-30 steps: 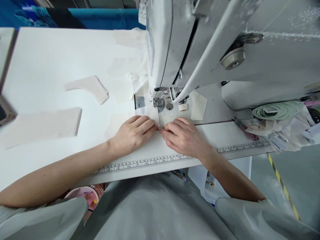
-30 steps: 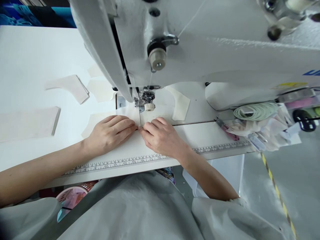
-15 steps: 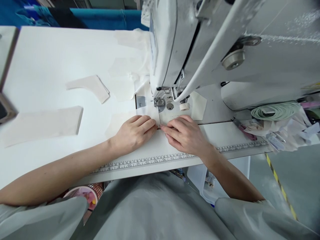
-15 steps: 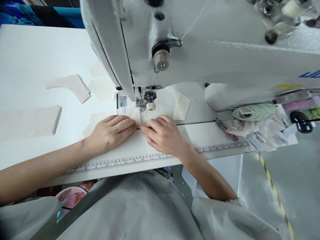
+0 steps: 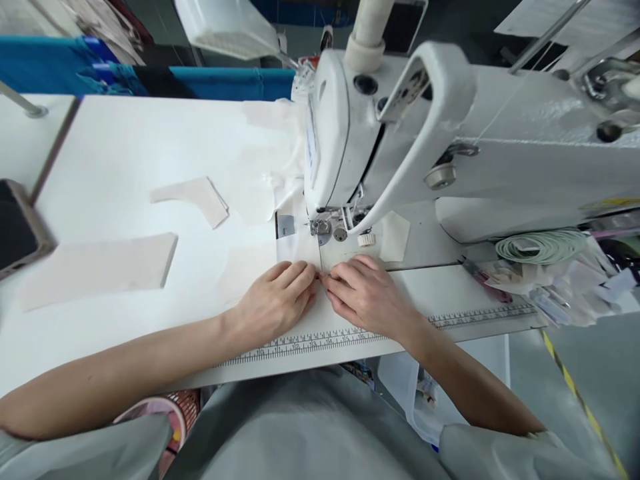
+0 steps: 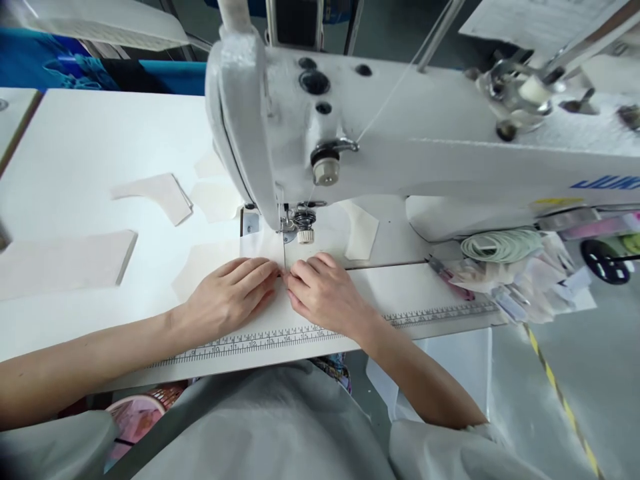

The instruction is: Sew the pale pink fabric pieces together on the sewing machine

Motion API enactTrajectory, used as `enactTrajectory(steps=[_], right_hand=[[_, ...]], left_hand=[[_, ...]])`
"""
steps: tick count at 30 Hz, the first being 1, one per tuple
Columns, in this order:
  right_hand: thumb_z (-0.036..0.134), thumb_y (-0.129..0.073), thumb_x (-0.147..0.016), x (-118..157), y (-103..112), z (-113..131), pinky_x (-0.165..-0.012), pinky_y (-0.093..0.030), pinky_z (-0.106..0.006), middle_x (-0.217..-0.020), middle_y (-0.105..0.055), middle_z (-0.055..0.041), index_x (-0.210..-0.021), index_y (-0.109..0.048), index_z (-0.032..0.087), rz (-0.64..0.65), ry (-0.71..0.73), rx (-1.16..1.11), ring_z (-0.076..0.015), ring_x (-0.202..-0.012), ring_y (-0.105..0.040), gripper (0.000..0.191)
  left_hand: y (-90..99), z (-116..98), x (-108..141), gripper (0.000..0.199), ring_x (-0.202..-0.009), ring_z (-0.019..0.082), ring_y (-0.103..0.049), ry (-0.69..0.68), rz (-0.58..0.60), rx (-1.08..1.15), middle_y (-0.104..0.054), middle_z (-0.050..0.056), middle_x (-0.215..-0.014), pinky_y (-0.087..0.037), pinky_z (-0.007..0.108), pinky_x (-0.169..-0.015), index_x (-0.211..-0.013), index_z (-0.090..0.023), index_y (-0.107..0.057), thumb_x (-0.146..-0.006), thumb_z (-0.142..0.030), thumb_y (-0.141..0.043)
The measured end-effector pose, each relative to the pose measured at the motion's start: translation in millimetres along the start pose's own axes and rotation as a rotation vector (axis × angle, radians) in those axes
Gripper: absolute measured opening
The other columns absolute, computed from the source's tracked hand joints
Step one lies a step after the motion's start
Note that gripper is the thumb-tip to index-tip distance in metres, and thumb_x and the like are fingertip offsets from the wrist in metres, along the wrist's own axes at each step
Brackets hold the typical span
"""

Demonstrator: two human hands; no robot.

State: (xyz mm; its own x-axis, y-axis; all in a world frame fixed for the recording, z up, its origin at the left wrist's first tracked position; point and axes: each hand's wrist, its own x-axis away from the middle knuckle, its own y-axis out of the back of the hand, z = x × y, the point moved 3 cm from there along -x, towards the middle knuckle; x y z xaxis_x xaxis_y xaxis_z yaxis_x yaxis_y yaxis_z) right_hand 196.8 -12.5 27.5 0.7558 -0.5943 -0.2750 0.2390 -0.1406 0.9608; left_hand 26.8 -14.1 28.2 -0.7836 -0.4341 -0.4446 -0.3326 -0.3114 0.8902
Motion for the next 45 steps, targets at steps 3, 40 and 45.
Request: enactTrajectory(steps=[3, 40, 45], right_hand=[[0.018, -0.047, -0.096, -0.3, 0.5, -0.1, -0.088, -0.041, -0.036, -0.090, -0.064, -0.0051, -0.110, -0.067, 0.016, 0.000, -0.007, -0.009, -0.0174, -0.085, -0.058, 0.024], [0.020, -0.044, -0.097, -31.2, -2.2, -18.0, -0.071, -0.042, -0.034, -0.093, -0.065, -0.0085, -0.124, -0.062, 0.010, 0.033, -0.053, 0.221, -0.0162, -0.074, -0.056, 0.034], [0.019, -0.046, -0.096, -36.0, -4.2, -18.6, -0.071, -0.041, -0.034, -0.088, -0.063, -0.0078, -0.115, -0.065, 0.012, 0.015, -0.091, 0.209, -0.0192, -0.082, -0.056, 0.028]], left_hand=[[0.5, -4.3, 2.1, 0.018, -0.100, 0.027, -0.065, 0.020, 0.019, -0.016, -0.068, 0.017, -0.104, -0.057, 0.037, -0.080, -0.098, -0.001, -0.066, -0.094, -0.013, -0.053], [-16.6, 32.3, -2.4, 0.033, -0.116, 0.031, -0.060, 0.119, 0.058, 0.071, -0.064, 0.022, -0.123, -0.056, 0.043, -0.091, -0.117, 0.000, -0.063, -0.093, -0.017, -0.048], [-18.8, 38.0, -3.9, 0.032, -0.115, 0.031, -0.061, 0.132, 0.048, 0.072, -0.064, 0.021, -0.123, -0.056, 0.043, -0.089, -0.116, -0.001, -0.064, -0.092, -0.016, -0.047]])
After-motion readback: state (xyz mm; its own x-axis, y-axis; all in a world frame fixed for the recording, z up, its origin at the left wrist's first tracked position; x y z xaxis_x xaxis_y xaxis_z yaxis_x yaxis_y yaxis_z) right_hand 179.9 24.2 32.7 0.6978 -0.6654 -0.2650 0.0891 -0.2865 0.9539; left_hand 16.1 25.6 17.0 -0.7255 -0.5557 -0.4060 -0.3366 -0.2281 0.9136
